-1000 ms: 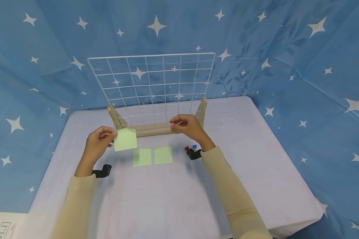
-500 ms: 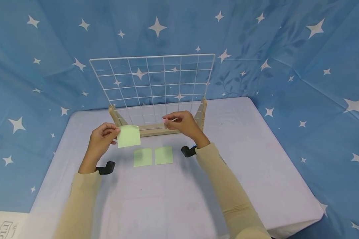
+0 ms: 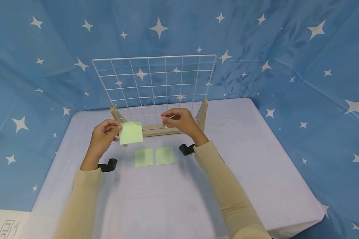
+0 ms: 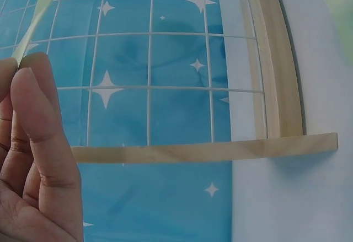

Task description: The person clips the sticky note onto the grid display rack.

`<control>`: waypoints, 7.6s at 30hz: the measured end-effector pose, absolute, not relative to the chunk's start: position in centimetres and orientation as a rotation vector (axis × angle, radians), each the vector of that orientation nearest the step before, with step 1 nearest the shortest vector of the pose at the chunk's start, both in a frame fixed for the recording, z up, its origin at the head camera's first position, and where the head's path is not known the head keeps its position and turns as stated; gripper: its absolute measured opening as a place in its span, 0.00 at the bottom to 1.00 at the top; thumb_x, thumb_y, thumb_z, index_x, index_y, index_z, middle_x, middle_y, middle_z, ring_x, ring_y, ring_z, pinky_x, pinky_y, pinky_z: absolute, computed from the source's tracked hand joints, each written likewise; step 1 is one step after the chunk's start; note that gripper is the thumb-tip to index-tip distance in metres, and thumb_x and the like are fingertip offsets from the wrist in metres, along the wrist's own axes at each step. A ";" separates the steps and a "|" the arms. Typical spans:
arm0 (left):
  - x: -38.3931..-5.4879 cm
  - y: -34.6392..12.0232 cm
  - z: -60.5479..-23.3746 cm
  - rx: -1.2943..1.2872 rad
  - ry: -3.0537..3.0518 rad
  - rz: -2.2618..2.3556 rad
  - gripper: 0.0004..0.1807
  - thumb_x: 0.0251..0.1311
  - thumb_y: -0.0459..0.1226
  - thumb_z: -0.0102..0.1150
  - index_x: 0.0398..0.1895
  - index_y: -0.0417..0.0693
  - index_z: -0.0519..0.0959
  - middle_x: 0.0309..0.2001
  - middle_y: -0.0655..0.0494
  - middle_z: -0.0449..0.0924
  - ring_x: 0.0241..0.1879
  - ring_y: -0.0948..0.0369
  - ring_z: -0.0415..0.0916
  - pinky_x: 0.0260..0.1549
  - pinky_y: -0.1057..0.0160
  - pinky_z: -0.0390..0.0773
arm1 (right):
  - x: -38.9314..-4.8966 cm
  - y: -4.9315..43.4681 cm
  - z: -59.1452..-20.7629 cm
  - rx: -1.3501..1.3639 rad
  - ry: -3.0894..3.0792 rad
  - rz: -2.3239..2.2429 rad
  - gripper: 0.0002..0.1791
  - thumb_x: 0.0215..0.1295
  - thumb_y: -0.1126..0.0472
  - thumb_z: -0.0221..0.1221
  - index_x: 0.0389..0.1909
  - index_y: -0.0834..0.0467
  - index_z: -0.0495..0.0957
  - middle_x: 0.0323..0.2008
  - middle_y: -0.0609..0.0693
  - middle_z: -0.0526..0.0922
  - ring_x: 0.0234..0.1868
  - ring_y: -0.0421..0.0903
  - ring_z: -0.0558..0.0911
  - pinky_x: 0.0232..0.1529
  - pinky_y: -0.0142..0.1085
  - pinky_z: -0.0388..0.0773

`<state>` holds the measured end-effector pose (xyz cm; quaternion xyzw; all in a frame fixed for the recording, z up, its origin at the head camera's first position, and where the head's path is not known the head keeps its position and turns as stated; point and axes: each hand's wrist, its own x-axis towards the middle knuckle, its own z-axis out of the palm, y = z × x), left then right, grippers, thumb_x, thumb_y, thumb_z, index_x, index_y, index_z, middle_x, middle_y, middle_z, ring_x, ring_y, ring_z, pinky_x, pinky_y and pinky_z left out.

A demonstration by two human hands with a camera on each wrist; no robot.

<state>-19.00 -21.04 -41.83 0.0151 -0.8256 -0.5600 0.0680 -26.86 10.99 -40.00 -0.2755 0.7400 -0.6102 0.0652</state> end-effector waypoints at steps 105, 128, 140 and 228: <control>-26.3 -19.9 -32.6 -0.034 -2.072 -1.678 0.13 0.75 0.45 0.68 0.51 0.44 0.88 0.38 0.61 0.86 0.42 0.63 0.83 0.26 0.71 0.83 | -30.8 2.9 -29.2 -1.086 2.613 -1.670 0.08 0.74 0.67 0.68 0.47 0.67 0.87 0.42 0.59 0.89 0.39 0.50 0.86 0.33 0.31 0.87; -27.2 -19.8 -32.2 -0.038 -2.021 -1.602 0.16 0.75 0.44 0.68 0.51 0.40 0.87 0.42 0.52 0.88 0.42 0.59 0.85 0.25 0.72 0.82 | -30.7 0.0 -26.2 -1.236 2.940 -1.586 0.08 0.78 0.64 0.65 0.46 0.65 0.89 0.44 0.57 0.92 0.27 0.48 0.83 0.32 0.27 0.77; -27.8 -19.2 -32.6 -0.055 -1.969 -1.557 0.15 0.75 0.43 0.68 0.49 0.38 0.87 0.41 0.51 0.88 0.41 0.58 0.84 0.24 0.71 0.81 | -31.1 -2.0 -25.5 -1.189 3.107 -1.274 0.11 0.79 0.60 0.65 0.46 0.63 0.91 0.41 0.55 0.93 0.24 0.50 0.87 0.28 0.26 0.77; -19.8 -20.4 -44.0 -0.484 -2.265 -1.903 0.26 0.66 0.24 0.68 0.67 0.30 0.79 0.61 0.30 0.82 0.53 0.66 0.84 0.56 0.68 0.82 | -27.0 14.8 -40.2 -0.946 2.229 -1.808 0.14 0.68 0.78 0.64 0.54 0.76 0.83 0.51 0.57 0.90 0.50 0.44 0.84 0.52 0.33 0.82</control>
